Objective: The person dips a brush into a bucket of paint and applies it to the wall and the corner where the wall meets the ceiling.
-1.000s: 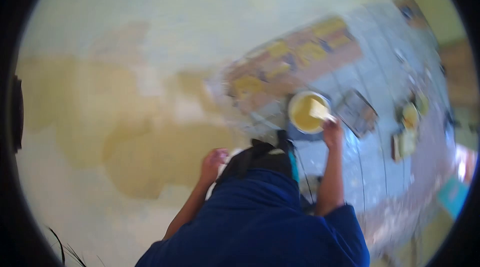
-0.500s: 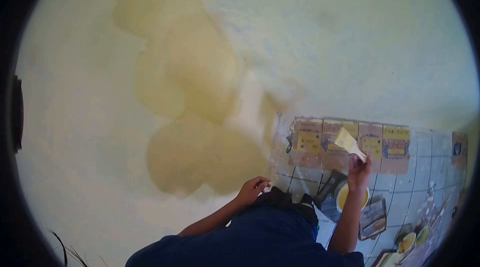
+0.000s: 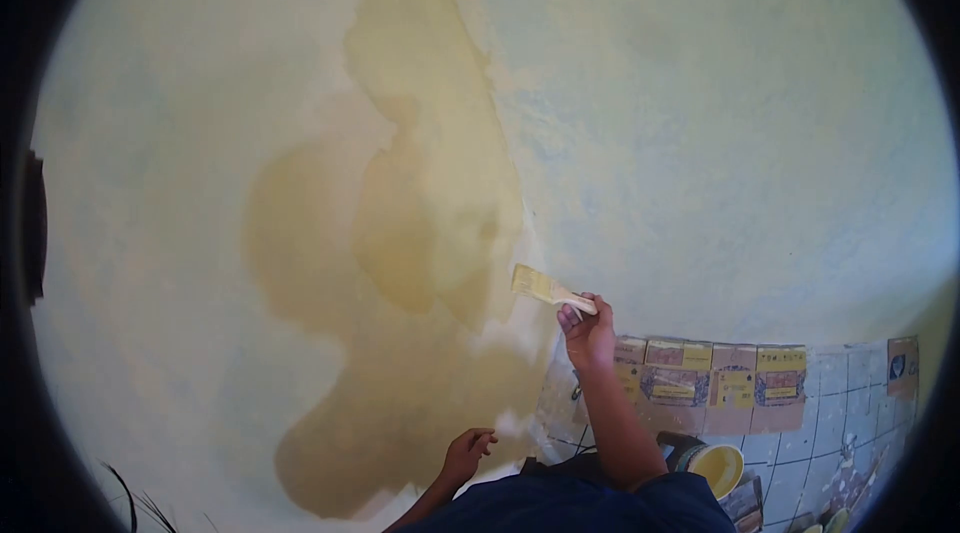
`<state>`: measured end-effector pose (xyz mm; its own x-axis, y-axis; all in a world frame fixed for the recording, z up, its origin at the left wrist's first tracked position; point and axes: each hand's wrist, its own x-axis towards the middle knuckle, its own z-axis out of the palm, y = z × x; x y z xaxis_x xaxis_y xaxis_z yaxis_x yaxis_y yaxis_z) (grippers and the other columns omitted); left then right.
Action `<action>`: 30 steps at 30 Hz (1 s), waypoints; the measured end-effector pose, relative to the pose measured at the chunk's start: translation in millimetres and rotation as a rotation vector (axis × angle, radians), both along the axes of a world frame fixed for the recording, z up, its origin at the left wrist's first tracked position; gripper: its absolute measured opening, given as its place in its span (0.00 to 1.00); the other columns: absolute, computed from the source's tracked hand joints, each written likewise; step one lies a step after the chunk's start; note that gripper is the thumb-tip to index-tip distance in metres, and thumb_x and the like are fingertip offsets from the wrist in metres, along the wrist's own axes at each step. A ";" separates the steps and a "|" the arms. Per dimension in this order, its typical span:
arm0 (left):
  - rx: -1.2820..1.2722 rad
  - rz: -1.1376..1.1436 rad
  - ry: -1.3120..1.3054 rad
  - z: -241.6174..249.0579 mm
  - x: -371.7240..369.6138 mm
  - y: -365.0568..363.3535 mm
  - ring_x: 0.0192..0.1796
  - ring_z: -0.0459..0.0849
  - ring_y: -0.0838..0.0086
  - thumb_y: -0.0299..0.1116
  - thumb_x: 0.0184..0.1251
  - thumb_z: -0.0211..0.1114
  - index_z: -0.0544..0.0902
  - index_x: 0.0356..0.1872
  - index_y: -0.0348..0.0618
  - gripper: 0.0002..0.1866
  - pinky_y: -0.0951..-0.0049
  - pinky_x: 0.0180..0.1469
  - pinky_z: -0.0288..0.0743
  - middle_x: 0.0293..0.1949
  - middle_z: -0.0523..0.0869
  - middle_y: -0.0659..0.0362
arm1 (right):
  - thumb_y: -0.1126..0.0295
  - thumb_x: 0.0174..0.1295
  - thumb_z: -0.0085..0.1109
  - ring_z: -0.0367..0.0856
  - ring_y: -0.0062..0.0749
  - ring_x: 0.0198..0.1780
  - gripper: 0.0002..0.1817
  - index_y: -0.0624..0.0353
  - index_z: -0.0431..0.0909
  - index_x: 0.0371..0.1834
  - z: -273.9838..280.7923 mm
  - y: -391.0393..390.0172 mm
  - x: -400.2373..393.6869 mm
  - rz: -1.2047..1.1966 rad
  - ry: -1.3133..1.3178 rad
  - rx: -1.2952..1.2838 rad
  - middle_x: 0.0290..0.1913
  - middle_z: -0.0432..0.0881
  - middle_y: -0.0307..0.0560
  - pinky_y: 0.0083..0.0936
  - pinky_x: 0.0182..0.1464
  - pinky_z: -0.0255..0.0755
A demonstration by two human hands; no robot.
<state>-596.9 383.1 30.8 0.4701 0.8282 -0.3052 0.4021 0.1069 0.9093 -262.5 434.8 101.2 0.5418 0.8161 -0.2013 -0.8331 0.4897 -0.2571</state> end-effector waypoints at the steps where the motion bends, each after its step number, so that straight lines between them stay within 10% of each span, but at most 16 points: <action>1: -0.013 0.024 -0.018 0.2 -4.5 1.8 0.38 0.84 0.75 0.37 0.76 0.57 0.81 0.54 0.37 0.15 0.73 0.44 0.80 0.43 0.88 0.55 | 0.58 0.73 0.50 0.83 0.35 0.38 0.12 0.55 0.74 0.42 5.9 6.2 -6.1 0.012 0.026 0.018 0.40 0.81 0.45 0.34 0.46 0.81; 16: -0.046 0.153 -0.127 -24.4 -35.5 42.8 0.39 0.81 0.78 0.31 0.77 0.55 0.80 0.53 0.36 0.12 0.76 0.43 0.76 0.42 0.86 0.56 | 0.59 0.74 0.50 0.85 0.36 0.40 0.14 0.59 0.76 0.44 -103.2 24.0 12.8 -0.156 0.075 -0.194 0.41 0.84 0.50 0.35 0.49 0.82; 30: -0.051 0.168 -0.045 -70.8 141.9 98.7 0.36 0.78 0.81 0.33 0.77 0.53 0.80 0.51 0.40 0.12 0.77 0.42 0.73 0.40 0.86 0.59 | 0.58 0.75 0.51 0.85 0.36 0.48 0.16 0.61 0.76 0.51 -229.6 18.6 123.4 0.006 0.065 -0.474 0.46 0.83 0.50 0.32 0.52 0.82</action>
